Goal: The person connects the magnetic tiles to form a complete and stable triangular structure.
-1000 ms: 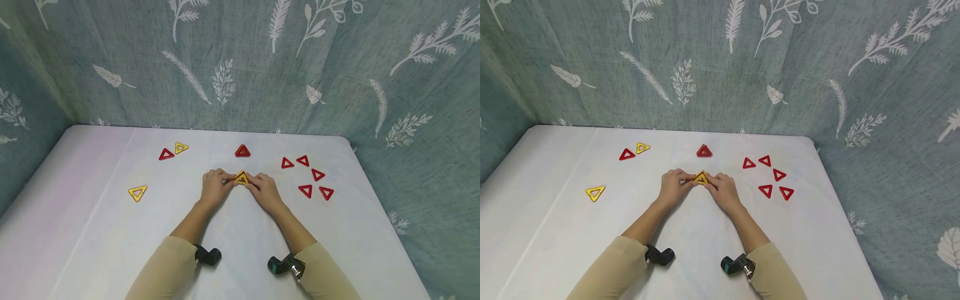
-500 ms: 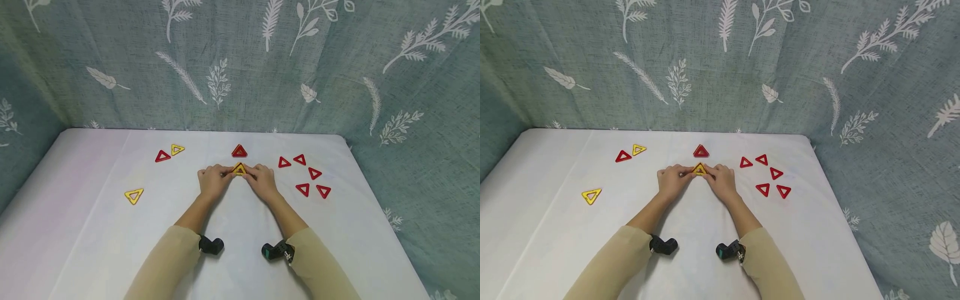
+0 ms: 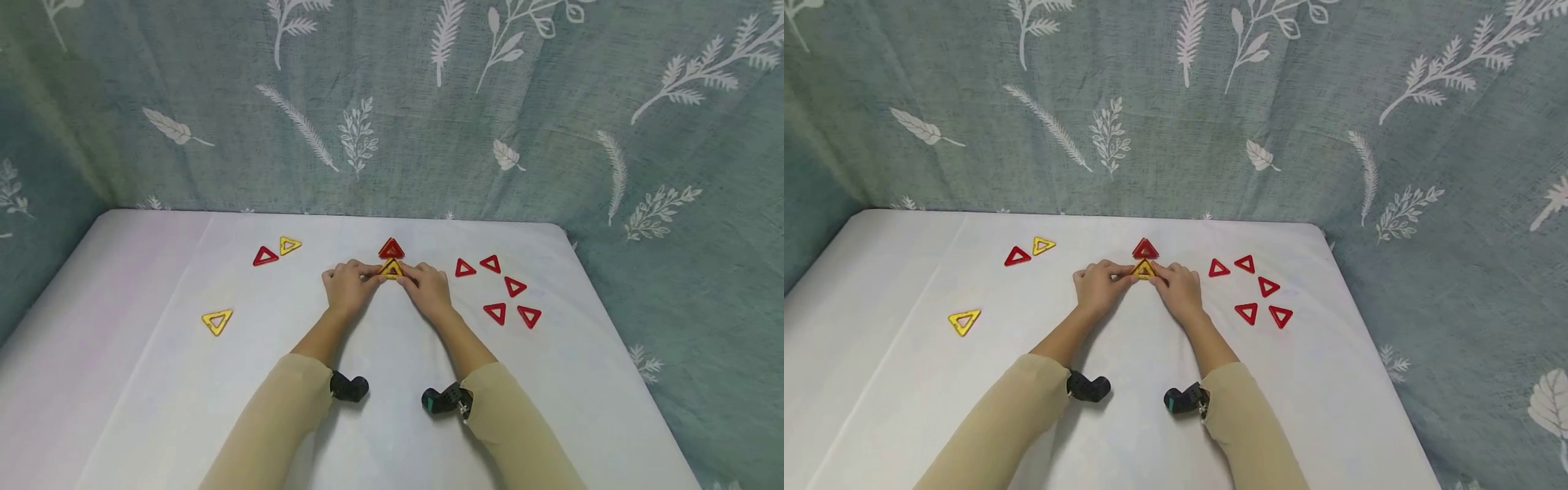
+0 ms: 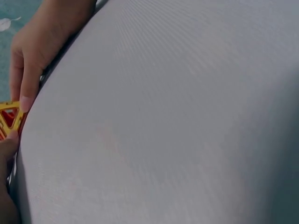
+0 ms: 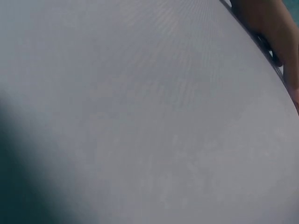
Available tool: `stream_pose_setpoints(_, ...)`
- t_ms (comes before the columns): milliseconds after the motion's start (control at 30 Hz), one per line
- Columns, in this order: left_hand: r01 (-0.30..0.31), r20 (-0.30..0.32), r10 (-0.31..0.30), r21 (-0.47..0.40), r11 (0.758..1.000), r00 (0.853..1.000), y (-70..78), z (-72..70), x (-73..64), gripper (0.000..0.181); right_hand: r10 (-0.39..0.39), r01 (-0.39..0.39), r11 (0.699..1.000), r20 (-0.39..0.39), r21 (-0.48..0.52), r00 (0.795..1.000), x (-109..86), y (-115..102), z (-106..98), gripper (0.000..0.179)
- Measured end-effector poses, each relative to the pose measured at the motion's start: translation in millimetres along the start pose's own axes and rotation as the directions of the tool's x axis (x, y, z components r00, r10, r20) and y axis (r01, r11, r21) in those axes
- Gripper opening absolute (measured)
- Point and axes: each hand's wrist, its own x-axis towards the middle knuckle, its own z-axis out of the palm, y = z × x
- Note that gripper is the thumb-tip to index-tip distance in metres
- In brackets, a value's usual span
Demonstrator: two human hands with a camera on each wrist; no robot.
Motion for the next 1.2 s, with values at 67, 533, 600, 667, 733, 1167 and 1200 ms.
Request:
stream_pose_setpoints(67,-0.006,-0.001,0.006,0.011,1.000,1.000,-0.4,-1.0,1.3,0.033,0.009,-0.009,1.000,-0.010,0.005,1.000,0.3,0,0,0.043)
stream_pose_setpoints(533,-0.135,0.054,0.148,-0.195,0.972,0.987,-31.6,-21.7,-28.7,0.055,-0.024,0.037,0.962,-0.053,0.270,0.998,-14.7,12,-1,0.056)
stream_pose_setpoints(600,-0.148,0.052,0.163,-0.215,0.965,0.985,-39.1,-27.7,-36.2,0.056,-0.020,0.029,0.959,-0.036,0.283,0.999,-20.8,13,-4,0.059)
stream_pose_setpoints(667,-0.160,0.045,0.175,-0.229,0.960,0.984,-45.9,-33.7,-43.3,0.057,-0.014,0.020,0.953,-0.024,0.302,1.000,-27.4,15,-8,0.063)
stream_pose_setpoints(733,-0.172,0.038,0.185,-0.228,0.958,0.982,-51.3,-39.3,-51.2,0.058,-0.013,0.019,0.946,-0.022,0.323,1.000,-34.8,16,-12,0.067)
stream_pose_setpoints(1167,-0.206,-0.008,0.207,-0.151,0.967,0.978,-80.8,-65.7,-102.4,0.071,-0.029,0.045,0.923,-0.046,0.381,0.999,-83.9,22,-28,0.065)
stream_pose_setpoints(1200,-0.219,-0.022,0.218,-0.151,0.964,0.976,-83.7,-67.8,-105.6,0.071,-0.024,0.039,0.918,-0.044,0.394,0.999,-86.5,22,-30,0.064)
